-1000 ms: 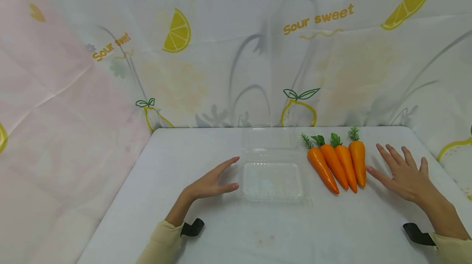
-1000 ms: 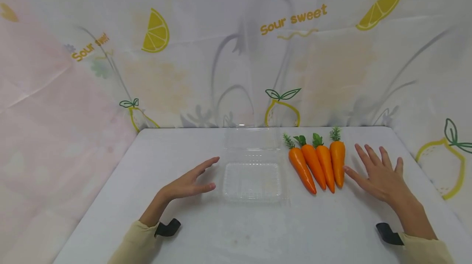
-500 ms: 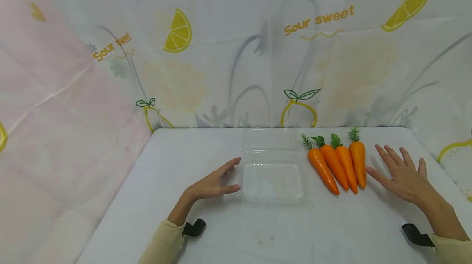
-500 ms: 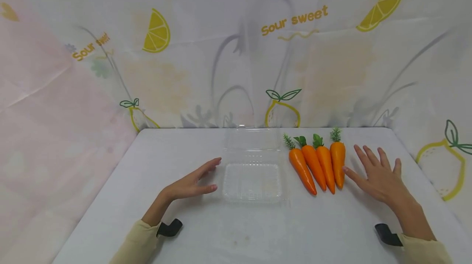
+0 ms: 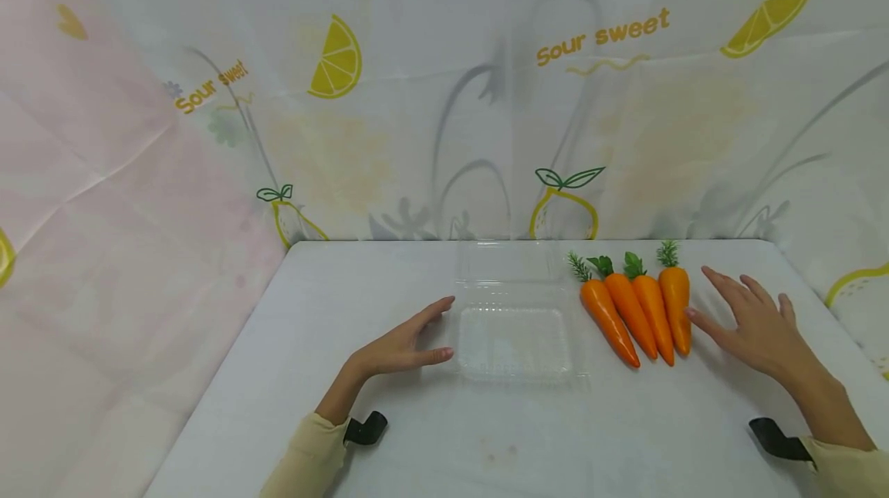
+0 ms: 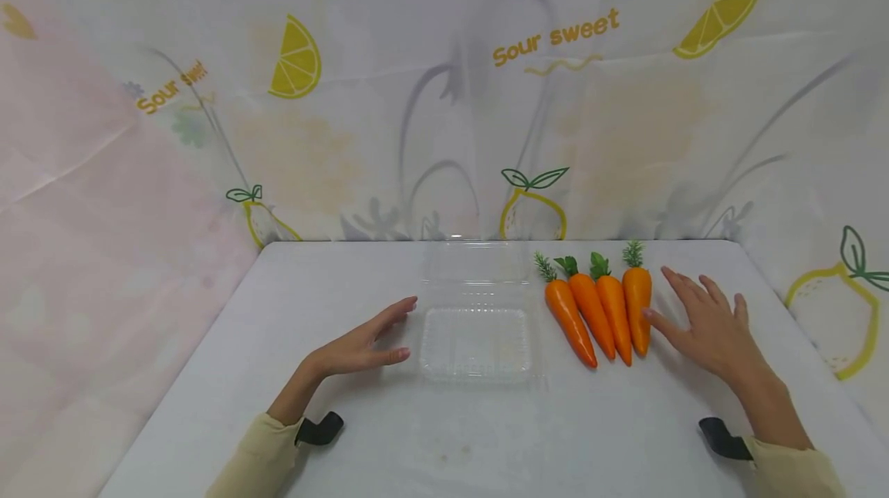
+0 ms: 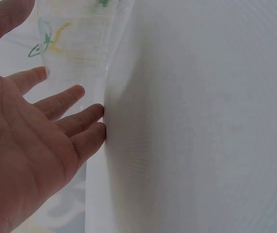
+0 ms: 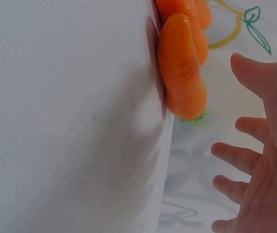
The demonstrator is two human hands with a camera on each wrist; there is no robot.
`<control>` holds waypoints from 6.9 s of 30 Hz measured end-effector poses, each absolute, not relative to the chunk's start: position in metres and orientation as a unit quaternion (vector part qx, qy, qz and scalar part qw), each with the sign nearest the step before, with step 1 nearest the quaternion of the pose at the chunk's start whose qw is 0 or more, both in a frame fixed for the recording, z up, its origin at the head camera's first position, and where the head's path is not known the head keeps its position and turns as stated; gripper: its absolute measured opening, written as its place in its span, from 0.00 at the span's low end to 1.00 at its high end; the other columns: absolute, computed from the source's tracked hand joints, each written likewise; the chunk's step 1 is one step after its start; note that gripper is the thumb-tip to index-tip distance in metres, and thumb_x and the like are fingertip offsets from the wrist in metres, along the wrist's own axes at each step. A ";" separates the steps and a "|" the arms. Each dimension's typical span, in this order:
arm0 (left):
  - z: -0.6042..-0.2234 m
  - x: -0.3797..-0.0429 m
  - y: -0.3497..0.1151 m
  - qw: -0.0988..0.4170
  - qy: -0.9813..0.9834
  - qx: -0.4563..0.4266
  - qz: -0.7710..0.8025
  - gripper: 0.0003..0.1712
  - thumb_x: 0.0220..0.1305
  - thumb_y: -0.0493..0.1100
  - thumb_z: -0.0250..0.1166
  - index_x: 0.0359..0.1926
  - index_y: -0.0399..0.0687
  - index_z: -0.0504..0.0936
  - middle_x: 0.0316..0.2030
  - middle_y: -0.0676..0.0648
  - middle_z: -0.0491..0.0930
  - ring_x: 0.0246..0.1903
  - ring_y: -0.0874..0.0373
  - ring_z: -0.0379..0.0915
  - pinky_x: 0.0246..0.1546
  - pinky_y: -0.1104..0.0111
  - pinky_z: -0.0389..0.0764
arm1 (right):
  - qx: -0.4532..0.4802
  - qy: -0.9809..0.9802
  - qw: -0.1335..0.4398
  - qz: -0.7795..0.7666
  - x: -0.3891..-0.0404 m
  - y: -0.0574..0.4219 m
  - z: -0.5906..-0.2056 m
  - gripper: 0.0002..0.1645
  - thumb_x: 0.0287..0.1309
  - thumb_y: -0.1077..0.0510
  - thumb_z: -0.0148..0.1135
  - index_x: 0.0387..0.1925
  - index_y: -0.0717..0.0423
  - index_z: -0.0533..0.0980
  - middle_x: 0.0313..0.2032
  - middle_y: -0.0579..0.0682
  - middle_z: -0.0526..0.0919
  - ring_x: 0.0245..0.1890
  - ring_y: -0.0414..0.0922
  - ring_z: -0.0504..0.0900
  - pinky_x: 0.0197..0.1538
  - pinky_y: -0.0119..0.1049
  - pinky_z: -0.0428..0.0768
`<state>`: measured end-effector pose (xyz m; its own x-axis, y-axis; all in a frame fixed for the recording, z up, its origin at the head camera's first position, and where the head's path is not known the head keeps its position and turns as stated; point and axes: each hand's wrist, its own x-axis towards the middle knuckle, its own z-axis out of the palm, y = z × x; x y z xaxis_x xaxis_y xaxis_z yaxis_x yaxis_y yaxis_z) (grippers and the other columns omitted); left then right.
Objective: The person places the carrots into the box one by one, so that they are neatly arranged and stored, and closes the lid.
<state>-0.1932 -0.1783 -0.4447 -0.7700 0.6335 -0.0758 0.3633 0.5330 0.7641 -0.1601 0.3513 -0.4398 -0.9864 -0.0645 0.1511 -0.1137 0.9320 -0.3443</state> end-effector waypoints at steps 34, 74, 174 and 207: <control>-0.442 -0.195 -0.178 0.177 0.866 0.288 0.369 0.50 0.64 0.62 0.64 0.78 0.59 0.48 0.72 0.49 0.60 0.72 0.53 0.51 0.68 0.46 0.54 | 0.014 -0.967 -0.012 0.254 -0.173 0.339 -0.441 0.50 0.65 0.36 0.58 0.72 0.66 0.55 0.50 0.73 0.77 0.48 0.72 0.73 0.45 0.66 0.72; -0.441 -0.194 -0.179 0.193 0.865 0.276 0.371 0.50 0.64 0.62 0.65 0.78 0.68 0.47 0.70 0.49 0.64 0.71 0.57 0.52 0.68 0.48 0.56 | -0.050 -0.961 -0.010 0.271 -0.169 0.338 -0.432 0.47 0.60 0.36 0.64 0.62 0.71 0.67 0.42 0.69 0.83 0.43 0.68 0.78 0.33 0.47 0.77; -0.443 -0.193 -0.178 0.194 0.868 0.266 0.371 0.51 0.63 0.64 0.64 0.78 0.67 0.47 0.68 0.50 0.66 0.71 0.53 0.53 0.66 0.45 0.56 | 0.222 -0.845 -0.087 0.479 -0.174 0.184 -0.398 0.27 0.52 0.51 0.76 0.54 0.52 0.82 0.35 0.47 0.88 0.35 0.42 0.86 0.36 0.37 0.83; -0.442 -0.193 -0.178 0.202 0.864 0.268 0.377 0.49 0.64 0.64 0.63 0.78 0.69 0.46 0.69 0.45 0.64 0.71 0.48 0.55 0.65 0.41 0.56 | 0.297 -0.867 -0.114 0.383 -0.181 0.152 -0.416 0.17 0.53 0.51 0.74 0.47 0.43 0.85 0.33 0.38 0.85 0.27 0.39 0.76 0.27 0.31 0.75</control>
